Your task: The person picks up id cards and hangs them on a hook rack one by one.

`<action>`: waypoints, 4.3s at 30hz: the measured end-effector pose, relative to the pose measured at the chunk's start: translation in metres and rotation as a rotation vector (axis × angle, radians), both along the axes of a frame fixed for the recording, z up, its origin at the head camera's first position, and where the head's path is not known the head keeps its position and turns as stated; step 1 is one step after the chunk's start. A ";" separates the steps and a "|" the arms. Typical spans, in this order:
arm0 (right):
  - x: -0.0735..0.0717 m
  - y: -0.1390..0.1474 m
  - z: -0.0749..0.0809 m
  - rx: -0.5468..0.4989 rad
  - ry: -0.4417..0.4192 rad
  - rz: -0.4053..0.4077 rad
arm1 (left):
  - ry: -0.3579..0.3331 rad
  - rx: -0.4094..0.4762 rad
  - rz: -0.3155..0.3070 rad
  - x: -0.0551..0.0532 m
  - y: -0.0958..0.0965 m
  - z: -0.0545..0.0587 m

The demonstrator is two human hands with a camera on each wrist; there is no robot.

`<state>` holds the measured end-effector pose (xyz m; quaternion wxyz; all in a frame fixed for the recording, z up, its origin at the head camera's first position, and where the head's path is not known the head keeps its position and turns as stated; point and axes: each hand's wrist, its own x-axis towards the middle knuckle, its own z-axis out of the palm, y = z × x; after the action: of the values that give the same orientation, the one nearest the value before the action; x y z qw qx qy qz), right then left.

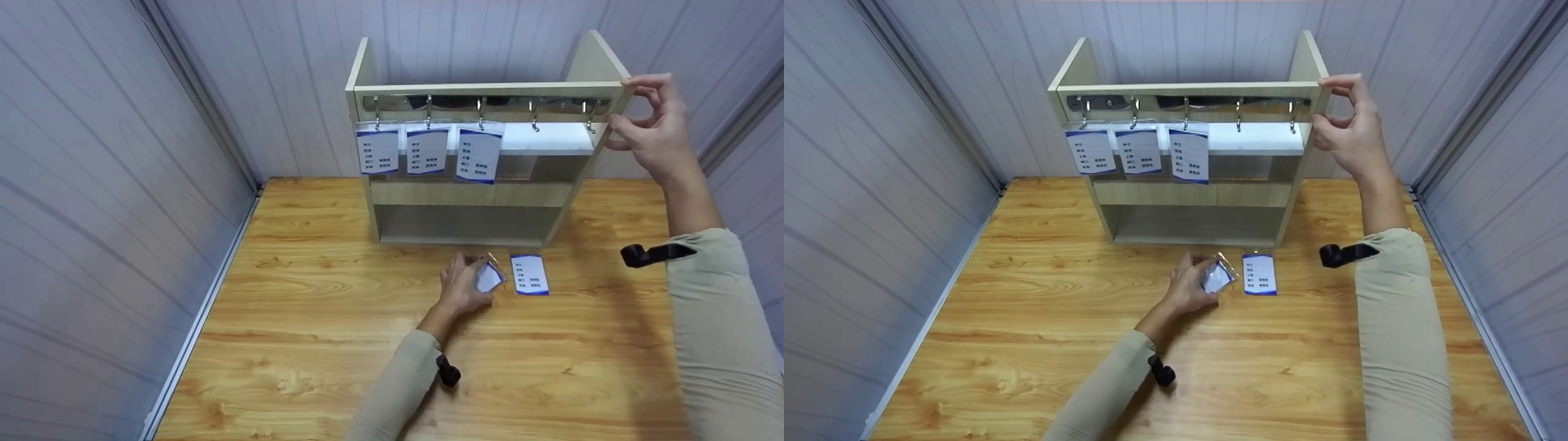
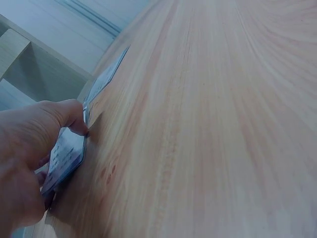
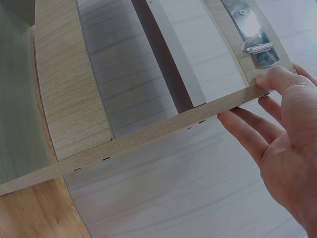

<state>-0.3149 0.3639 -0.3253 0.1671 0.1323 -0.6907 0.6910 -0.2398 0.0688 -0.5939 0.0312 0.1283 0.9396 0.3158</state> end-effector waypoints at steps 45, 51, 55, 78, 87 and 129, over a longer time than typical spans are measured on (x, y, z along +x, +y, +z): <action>0.001 -0.001 0.001 -0.010 -0.001 0.006 | 0.071 0.215 -0.035 0.006 0.000 0.010; 0.001 0.000 -0.001 -0.010 -0.004 0.007 | 0.147 0.322 -0.047 0.007 0.001 0.006; 0.000 0.000 -0.001 -0.030 0.006 0.020 | 0.211 0.377 -0.059 0.007 0.002 0.004; 0.002 0.000 0.002 0.021 -0.002 -0.005 | 0.405 0.582 -0.070 -0.004 0.023 0.059; 0.002 -0.003 0.003 -0.005 -0.009 0.008 | 0.423 0.662 -0.097 -0.009 0.027 0.082; 0.001 -0.001 0.003 0.024 -0.002 -0.004 | 0.596 0.749 -0.080 -0.035 0.043 0.185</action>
<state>-0.3135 0.3632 -0.3225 0.1663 0.1319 -0.6994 0.6825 -0.2749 0.1119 -0.4094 -0.2760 0.2518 0.7235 0.5804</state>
